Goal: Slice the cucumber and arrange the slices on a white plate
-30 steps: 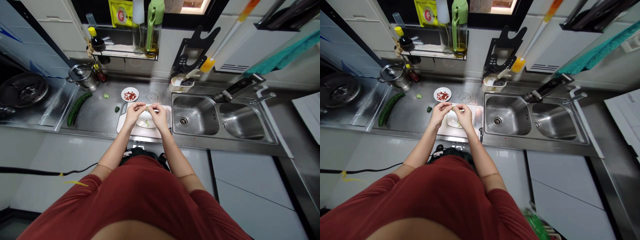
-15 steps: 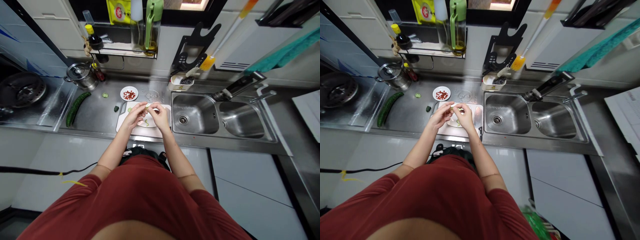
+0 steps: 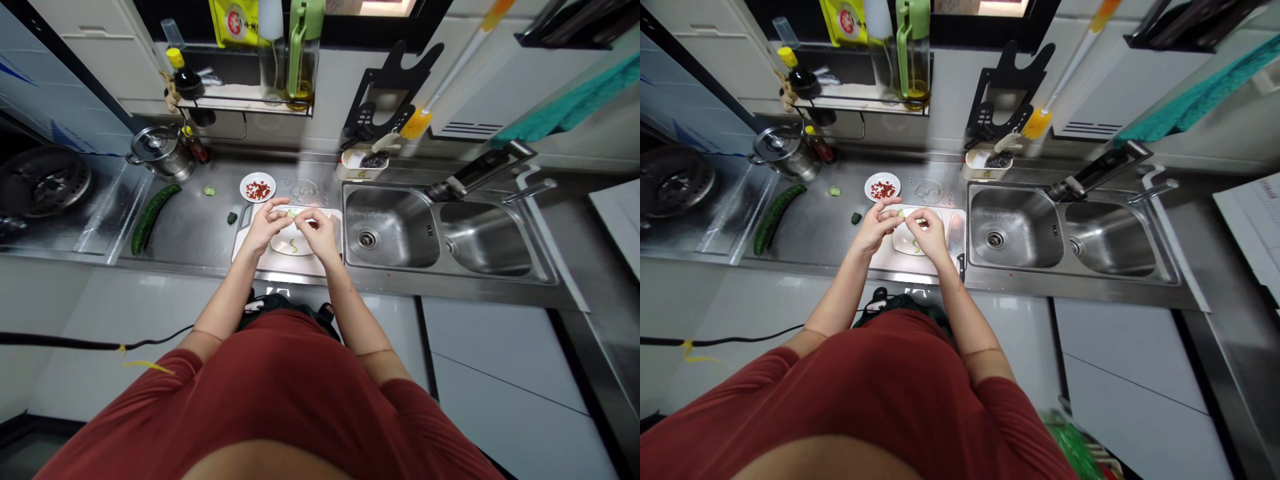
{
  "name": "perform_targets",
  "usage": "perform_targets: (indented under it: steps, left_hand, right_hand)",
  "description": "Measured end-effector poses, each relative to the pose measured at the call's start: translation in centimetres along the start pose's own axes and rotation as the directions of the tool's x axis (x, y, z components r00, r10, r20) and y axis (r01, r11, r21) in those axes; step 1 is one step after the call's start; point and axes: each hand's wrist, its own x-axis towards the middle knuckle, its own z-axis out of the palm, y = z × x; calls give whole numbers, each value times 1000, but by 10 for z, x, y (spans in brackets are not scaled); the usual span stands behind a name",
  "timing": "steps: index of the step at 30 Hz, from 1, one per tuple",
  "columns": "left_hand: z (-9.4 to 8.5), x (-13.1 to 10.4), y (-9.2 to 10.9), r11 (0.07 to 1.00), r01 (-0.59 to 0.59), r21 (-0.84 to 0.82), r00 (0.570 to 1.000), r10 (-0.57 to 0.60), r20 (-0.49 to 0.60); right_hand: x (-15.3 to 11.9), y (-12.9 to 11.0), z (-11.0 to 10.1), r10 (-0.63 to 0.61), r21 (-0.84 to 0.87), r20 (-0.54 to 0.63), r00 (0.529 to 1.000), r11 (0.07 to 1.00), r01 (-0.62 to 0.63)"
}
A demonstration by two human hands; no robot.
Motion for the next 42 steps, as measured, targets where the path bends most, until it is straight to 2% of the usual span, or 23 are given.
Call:
perform_targets:
  steps: [11,17,24,28,32,35,39,42]
  left_hand:
    - [8,-3,0,980,-143,135,986,153,-71]
    - [12,-4,-4,946,-233,223,961,260,-96]
    - [9,-2,-14,955,-217,202,965,241,-102]
    - [6,0,-20,955,-227,193,962,251,-110]
    - [2,3,-27,944,-242,225,957,271,-108]
    - [-2,7,-38,950,-195,245,970,224,-96]
    - [-11,13,-63,959,-103,264,987,132,-93]
    - [-18,18,-86,939,-15,344,994,51,-96]
  right_hand:
    - [2,3,1,75,43,-12,997,996,-75]
    - [1,5,1,89,46,-8,996,995,-89]
    - [2,14,-1,118,64,9,993,991,-118]
    - [4,19,-4,128,93,59,990,987,-133]
    - [7,26,-10,118,-3,62,991,993,-118]
    - [10,34,-14,120,-140,63,991,984,-110]
    - [10,49,-19,139,-323,120,983,942,-94]
    - [6,65,-18,186,-458,165,969,884,-92]
